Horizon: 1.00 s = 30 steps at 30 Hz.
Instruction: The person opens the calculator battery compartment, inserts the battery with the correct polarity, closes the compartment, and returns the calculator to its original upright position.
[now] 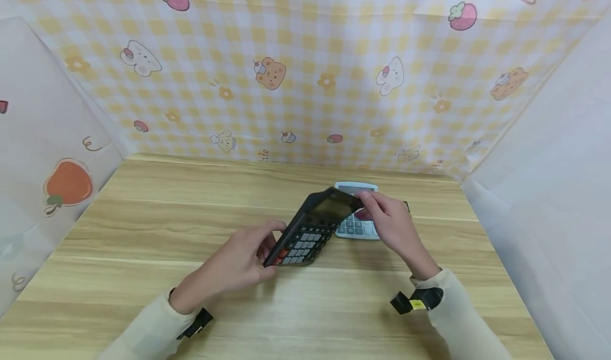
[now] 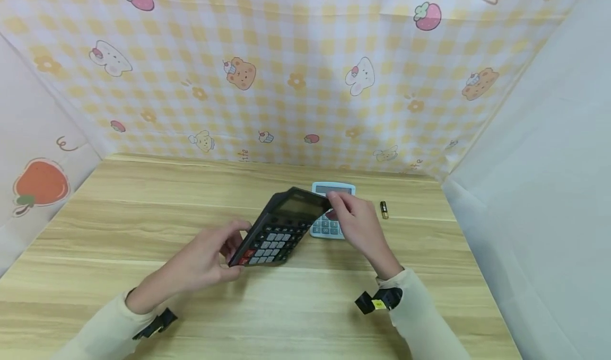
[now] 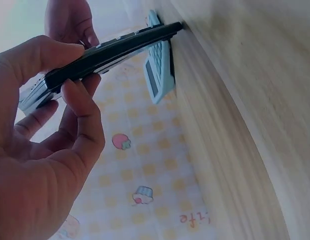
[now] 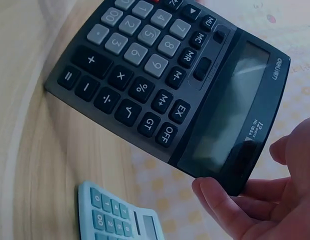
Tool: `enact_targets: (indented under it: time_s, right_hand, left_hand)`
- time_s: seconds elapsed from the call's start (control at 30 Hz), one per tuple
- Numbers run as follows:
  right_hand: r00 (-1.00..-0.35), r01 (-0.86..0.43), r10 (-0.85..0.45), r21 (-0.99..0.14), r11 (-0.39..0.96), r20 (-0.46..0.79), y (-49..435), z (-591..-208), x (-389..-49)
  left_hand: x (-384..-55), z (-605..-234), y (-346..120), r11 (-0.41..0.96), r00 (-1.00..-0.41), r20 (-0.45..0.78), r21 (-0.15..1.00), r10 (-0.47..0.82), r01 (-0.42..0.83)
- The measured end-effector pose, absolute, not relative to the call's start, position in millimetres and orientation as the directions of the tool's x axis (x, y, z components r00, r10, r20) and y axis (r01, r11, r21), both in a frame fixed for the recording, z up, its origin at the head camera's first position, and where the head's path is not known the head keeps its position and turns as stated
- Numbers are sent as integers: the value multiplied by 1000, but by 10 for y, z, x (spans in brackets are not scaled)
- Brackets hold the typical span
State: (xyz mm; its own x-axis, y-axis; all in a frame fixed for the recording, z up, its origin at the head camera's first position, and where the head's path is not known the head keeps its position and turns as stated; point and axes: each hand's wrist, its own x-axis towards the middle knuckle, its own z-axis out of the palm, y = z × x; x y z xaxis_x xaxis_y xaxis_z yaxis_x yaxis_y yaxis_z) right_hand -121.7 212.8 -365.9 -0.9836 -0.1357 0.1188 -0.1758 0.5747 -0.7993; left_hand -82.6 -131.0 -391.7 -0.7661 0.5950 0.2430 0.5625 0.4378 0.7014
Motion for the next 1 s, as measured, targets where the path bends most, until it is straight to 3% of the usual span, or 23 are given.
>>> enact_targets:
  time_s: [0.3, 0.6, 0.8, 1.0]
  right_hand:
    - [-987, -141, -147, -812, 567, 68, 2260, -3671, -1078]
    - [-974, 10, -206, -933, 359, -90, 2385, -3720, -1025]
    - [-956, 93, -233, -939, 331, -177, 2449, -3782, -986]
    - [-946, 100, -259, -936, 338, -194, 2486, -3858, -936]
  left_hand:
    - [-758, -3927, -1214, 400, -673, 374, 586, 639, 705]
    - [-718, -3954, -1204, 417, -561, 508, 377, 654, 827]
    - [-675, -3954, -1224, 437, -532, 467, 304, 706, 846]
    - [-620, -3931, -1228, 478, -553, 373, 279, 745, 833]
